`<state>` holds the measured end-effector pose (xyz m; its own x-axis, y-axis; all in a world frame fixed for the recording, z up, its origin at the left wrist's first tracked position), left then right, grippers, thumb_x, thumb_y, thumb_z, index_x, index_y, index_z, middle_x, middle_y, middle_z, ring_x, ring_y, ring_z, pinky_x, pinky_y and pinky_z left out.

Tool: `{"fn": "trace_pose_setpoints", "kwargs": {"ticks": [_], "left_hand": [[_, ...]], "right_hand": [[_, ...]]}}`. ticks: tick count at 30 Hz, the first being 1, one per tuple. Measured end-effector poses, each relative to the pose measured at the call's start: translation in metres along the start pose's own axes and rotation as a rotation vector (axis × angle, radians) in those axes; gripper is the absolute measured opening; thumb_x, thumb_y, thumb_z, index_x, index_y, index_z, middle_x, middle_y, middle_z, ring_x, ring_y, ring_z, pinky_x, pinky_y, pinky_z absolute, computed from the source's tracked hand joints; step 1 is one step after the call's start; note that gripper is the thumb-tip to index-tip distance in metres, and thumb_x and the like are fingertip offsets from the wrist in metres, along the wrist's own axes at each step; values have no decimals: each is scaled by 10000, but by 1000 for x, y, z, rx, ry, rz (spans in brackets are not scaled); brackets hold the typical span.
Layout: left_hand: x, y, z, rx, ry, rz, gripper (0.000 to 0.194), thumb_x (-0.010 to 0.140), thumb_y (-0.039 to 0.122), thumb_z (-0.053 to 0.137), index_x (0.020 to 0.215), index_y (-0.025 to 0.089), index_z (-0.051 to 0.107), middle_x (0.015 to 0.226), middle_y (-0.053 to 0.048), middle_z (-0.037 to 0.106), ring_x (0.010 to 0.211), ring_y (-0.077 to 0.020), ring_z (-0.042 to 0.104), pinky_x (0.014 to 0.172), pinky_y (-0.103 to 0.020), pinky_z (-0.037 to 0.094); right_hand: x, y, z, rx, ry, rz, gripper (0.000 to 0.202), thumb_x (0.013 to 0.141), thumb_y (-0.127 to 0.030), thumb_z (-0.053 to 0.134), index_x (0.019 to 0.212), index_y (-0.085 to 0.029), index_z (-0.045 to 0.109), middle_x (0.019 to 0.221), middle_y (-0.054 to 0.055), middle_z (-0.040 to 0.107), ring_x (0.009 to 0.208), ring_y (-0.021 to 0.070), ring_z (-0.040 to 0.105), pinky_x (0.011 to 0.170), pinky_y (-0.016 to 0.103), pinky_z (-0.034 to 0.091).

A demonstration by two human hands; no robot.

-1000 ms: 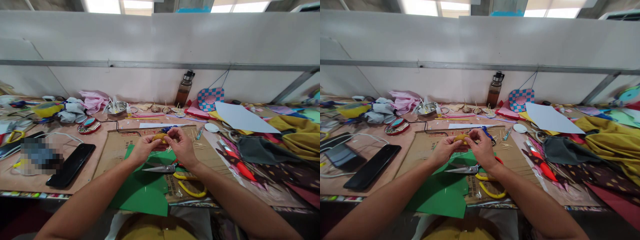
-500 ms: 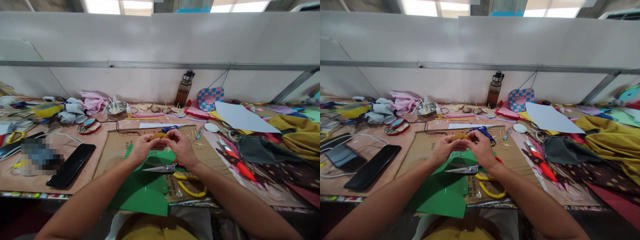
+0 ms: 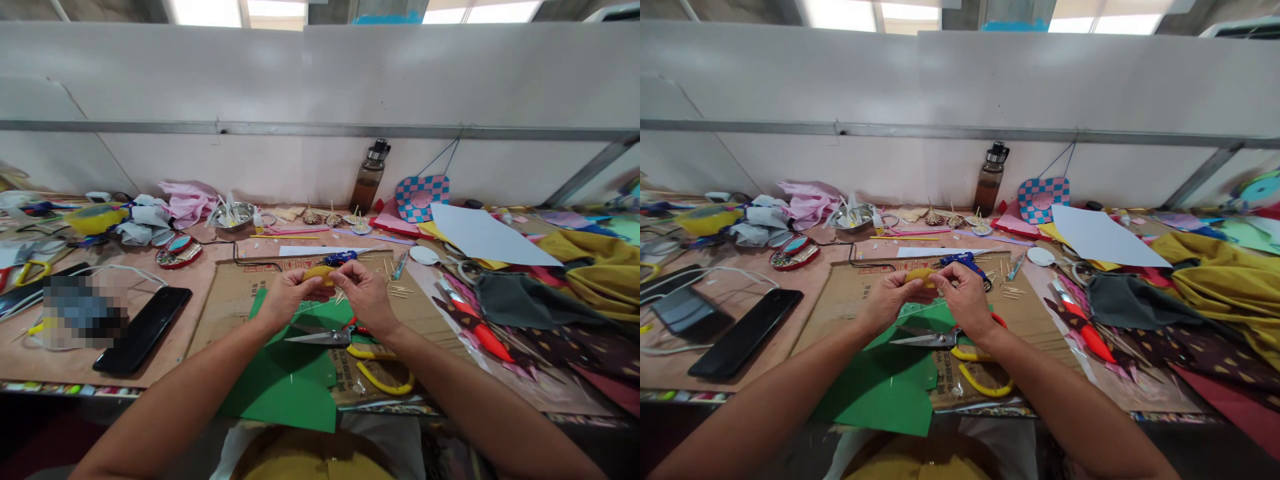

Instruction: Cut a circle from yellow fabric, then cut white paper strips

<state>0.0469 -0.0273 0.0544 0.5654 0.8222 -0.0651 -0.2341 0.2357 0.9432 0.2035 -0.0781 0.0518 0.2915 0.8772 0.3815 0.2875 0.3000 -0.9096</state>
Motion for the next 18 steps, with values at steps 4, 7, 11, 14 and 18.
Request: {"fn": "trace_pose_setpoints", "kwargs": {"ticks": [4,7,11,14,18], "left_hand": [[1,0,0,11,6,8,466,582,450,932,883,124,787,784,-93,798,730,-208,756,712,-311,599],[1,-1,-1,23,10,8,466,580,459,932,871,126,784,774,-86,794,715,-207,752,710,-319,600],[1,-1,-2,51,14,13,451,590,463,926,849,125,777,765,-83,788,708,-207,746,727,-334,600],[1,-1,-2,81,22,24,452,612,470,913,873,127,777,787,-82,788,723,-205,742,748,-344,599],[1,1,-1,120,39,47,430,624,482,903,837,129,781,763,-65,776,692,-169,712,737,-313,587]], "right_hand": [[0,1,0,-17,6,-30,227,839,-394,680,705,-214,645,665,-17,634,644,152,551,629,289,427],[-1,0,0,-50,-1,-67,210,862,-371,657,722,-216,652,694,-8,647,676,162,571,657,299,437],[-1,-2,-1,-84,-16,-137,205,898,-347,625,739,-221,654,732,2,653,722,172,589,700,311,451],[-2,-1,1,-64,-26,-125,192,902,-369,630,777,-224,630,763,6,637,738,174,589,706,312,463],[-2,2,5,20,-47,-41,300,830,-459,732,972,-223,611,916,24,645,795,180,611,727,315,501]]}}
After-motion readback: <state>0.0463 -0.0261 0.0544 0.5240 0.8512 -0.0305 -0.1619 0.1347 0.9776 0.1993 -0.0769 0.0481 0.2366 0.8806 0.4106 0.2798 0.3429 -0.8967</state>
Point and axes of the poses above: each hand's wrist, its own x-axis towards the middle knuckle, its own z-axis out of the palm, y = z × x, the point moved 1 cm from there along x, towards the middle knuckle
